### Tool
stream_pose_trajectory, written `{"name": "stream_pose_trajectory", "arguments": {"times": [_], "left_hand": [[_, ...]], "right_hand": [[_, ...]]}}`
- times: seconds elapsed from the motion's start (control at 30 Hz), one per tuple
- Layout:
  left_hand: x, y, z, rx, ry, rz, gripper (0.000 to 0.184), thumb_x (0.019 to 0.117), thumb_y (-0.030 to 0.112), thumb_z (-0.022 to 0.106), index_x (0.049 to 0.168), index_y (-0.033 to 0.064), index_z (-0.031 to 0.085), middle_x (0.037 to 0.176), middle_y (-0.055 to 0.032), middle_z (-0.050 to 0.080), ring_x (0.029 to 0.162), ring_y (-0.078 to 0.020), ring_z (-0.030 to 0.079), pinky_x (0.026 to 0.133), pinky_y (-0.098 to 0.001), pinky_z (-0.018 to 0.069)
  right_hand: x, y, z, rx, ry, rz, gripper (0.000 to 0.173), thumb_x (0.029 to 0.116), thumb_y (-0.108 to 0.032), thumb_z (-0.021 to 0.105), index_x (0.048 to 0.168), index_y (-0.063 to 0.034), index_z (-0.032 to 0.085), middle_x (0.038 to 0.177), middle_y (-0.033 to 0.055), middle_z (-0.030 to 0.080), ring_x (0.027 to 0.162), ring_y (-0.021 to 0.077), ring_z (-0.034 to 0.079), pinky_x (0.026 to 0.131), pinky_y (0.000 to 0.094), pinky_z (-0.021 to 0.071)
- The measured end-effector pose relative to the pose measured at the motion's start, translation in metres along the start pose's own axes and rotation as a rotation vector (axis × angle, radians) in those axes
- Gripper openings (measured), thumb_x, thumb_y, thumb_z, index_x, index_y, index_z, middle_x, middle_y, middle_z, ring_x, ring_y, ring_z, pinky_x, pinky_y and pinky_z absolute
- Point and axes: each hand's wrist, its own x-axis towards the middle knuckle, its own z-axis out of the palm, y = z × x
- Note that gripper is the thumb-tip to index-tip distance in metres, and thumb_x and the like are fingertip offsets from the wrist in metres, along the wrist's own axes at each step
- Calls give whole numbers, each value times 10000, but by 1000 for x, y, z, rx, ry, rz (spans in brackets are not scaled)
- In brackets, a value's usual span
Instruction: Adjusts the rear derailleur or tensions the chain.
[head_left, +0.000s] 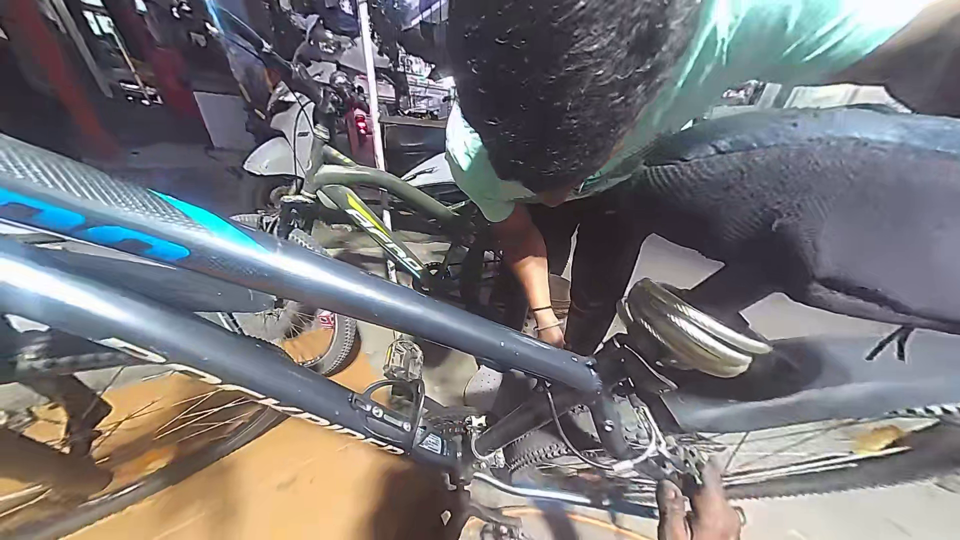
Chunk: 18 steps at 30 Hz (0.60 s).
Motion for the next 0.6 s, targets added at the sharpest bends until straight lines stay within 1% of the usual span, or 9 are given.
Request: {"name": "stream_pose_trajectory", "arguments": {"times": [0.07,0.13,0.23,0.33,0.4,0.5,0.53,0.57,0.6], "left_hand": [[1,-2,1,9,22,21,299,1041,235,535,1101,21,736,1040,-161,743,851,-281,702,863,-462,560],[1,-1,1,1,1,-9,297,1027,231,556,1125,15,734,1055,-160,743,904,-279,707,900,-463,553],[4,-19,9,10,0,42,290,1023,288,576,1116,66,739,1044,-100,753,898,-211,714,875,-432,573],[5,-25,12,-4,-1,35,279,1033,326,568,1135,135,744,1049,-47,750,899,-155,701,862,-407,574],[4,-13,9,-40,30,4,259,1030,306,589,1125,128,751,1040,-50,752,923,-141,709,887,-391,576],[3,-30,16,20,104,28,252,1021,368,597,1106,195,759,1021,11,758,902,-98,716,856,-375,597],[3,-27,15,29,105,23,261,1015,371,602,1107,188,764,1017,3,759,897,-111,720,856,-387,599],[4,-16,10,10,100,8,269,1005,342,614,1103,144,768,1004,-33,757,886,-143,718,852,-409,590],[5,-14,9,6,100,5,278,1003,347,615,1106,135,762,998,-36,754,873,-144,716,839,-401,593]], "right_hand": [[-2,4,0,1,-14,-15,726,1036,-468,395,1266,209,519,982,323,673,898,221,700,868,354,560],[-5,6,0,18,-5,-18,737,1036,-496,391,1265,191,530,991,304,677,917,177,696,879,314,558],[-6,10,7,-3,55,-46,704,1033,-498,377,1222,148,585,980,273,696,922,196,701,872,342,556],[-4,13,9,-2,66,-50,670,1031,-510,381,1204,89,626,1009,215,711,956,171,700,888,346,564],[-3,13,7,-9,61,-53,659,1037,-518,377,1177,67,647,1004,194,716,960,193,704,880,372,571],[-5,14,7,-21,39,-42,637,1043,-496,373,1191,60,647,1021,195,718,991,232,702,906,416,562],[-6,14,7,-24,35,-37,630,1039,-485,375,1193,61,649,1025,198,718,995,240,702,910,424,558],[-5,13,6,-20,29,-33,629,1037,-481,376,1195,64,649,1037,204,717,1008,244,699,924,423,552],[-5,12,6,-13,23,-31,631,1037,-479,376,1197,65,651,1054,209,717,1027,244,698,944,417,548]]}}
